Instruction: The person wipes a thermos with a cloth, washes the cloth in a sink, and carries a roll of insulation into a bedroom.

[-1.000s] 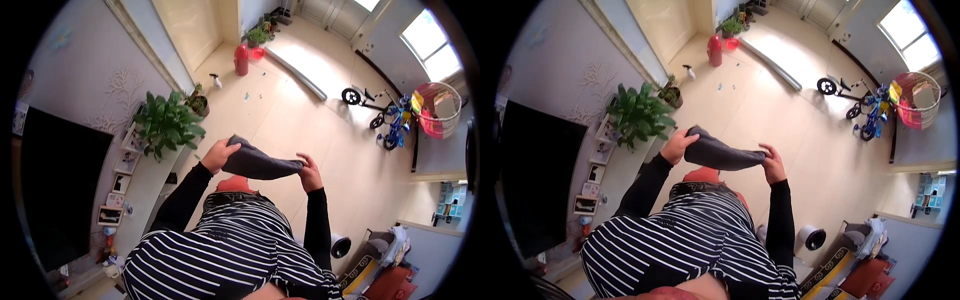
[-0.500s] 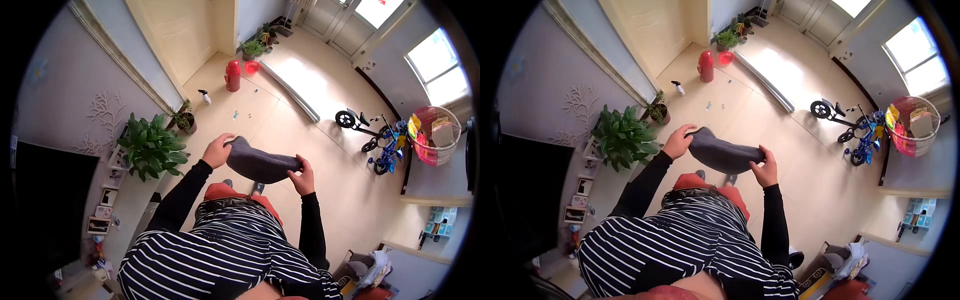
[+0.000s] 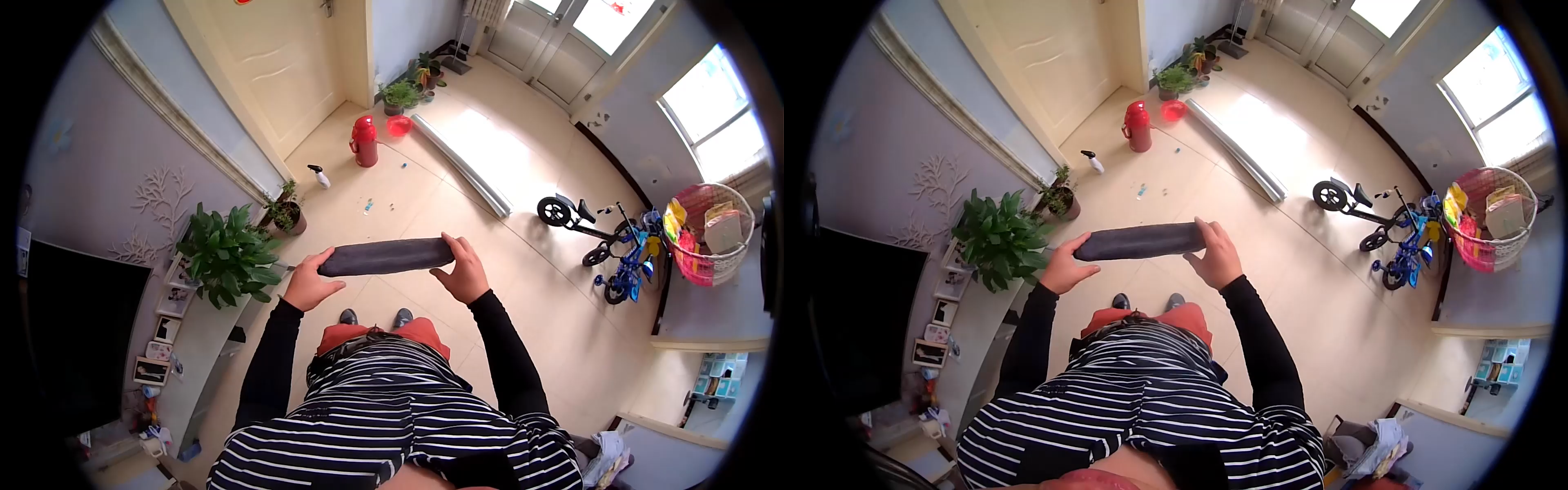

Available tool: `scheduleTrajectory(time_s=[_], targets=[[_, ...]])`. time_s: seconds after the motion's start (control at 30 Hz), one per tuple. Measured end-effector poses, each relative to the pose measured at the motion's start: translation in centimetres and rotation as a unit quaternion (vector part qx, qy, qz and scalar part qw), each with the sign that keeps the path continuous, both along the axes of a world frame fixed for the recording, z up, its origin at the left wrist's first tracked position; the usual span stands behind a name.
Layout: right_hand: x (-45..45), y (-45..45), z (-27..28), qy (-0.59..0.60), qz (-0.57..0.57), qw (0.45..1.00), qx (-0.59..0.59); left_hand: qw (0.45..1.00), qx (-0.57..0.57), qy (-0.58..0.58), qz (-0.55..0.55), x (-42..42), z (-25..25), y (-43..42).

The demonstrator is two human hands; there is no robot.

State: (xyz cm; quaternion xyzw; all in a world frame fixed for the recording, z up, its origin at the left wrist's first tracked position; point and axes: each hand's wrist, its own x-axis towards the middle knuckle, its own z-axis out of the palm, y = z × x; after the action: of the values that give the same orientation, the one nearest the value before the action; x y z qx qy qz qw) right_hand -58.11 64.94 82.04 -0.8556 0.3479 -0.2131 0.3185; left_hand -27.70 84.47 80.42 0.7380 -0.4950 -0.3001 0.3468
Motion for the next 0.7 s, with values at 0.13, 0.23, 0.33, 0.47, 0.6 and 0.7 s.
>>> scheduleTrajectory(time_s=[0.13, 0.23, 0.33, 0.47, 0.6, 0.7], targets=[[0.7, 0.1, -0.2, 0.039, 0.002, 0.999, 0.008, 0.987, 0.038, -0.156, -0.014, 0.2, -0.6, -0.4], [1.1, 0.3, -0.3, 0.047, -0.016, 0.999, 0.005, 0.993, 0.045, -0.105, 0.012, 0.4, -0.5, -0.3], [1.5, 0.8, 0.0, 0.024, -0.041, 0.999, 0.003, 0.995, 0.032, -0.091, 0.027, 0.9, 0.3, -0.6], [1.6, 1.4, -0.5, 0.039, -0.056, 0.997, 0.033, 0.993, 0.028, -0.118, -0.003, 1.7, 1.0, -0.5], [1.2, 2.0, -0.4, 0.120, -0.024, 0.989, 0.085, 0.988, 0.004, -0.154, -0.030, 1.5, 1.3, -0.6], [1.3, 2.4, -1.4, 0.103, -0.023, 0.994, 0.012, 0.978, -0.025, -0.203, -0.044, 2.5, 0.3, -0.6]])
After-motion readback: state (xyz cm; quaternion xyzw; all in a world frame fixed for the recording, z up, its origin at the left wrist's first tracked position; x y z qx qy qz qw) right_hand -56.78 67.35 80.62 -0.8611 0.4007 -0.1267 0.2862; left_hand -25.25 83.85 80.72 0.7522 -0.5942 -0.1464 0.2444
